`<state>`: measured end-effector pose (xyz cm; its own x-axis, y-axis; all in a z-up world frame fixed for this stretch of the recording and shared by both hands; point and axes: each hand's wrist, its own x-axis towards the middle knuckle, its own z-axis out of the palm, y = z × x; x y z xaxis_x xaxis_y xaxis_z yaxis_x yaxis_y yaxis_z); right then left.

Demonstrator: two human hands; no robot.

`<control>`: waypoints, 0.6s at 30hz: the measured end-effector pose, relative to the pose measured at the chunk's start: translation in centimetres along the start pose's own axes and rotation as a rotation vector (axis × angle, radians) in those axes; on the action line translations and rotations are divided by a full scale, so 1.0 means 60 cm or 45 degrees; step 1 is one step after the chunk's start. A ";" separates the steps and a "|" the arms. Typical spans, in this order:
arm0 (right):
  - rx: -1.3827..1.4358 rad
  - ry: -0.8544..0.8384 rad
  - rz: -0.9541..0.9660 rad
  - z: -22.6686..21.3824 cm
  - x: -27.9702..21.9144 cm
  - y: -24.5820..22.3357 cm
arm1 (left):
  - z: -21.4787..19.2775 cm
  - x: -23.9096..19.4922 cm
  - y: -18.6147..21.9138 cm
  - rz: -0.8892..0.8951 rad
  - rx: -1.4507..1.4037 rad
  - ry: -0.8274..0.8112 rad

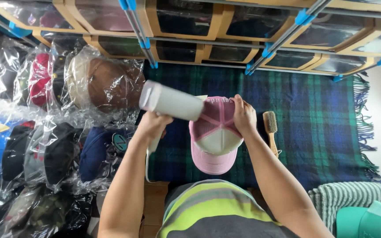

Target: The person cleans a pink and white baseball cap by first brushing the inside and outside with a wooden brush. They then use a white handheld steamer to apply steam to the cap's surface.

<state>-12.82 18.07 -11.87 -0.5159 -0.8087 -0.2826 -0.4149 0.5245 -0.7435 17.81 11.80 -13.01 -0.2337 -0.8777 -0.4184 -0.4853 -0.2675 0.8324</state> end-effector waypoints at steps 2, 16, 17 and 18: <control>-0.095 -0.042 -0.111 -0.002 -0.003 0.013 | 0.007 -0.030 -0.048 -0.258 -0.436 0.037; 0.193 -0.242 -0.953 -0.047 -0.292 0.030 | 0.165 -0.276 -0.029 -0.351 -0.879 0.242; 0.181 -0.551 -0.858 -0.044 -0.315 0.038 | 0.198 -0.273 -0.027 -0.156 -0.865 0.117; 0.181 -0.539 -0.848 -0.040 -0.317 0.061 | 0.233 -0.264 -0.027 -0.157 -0.859 0.102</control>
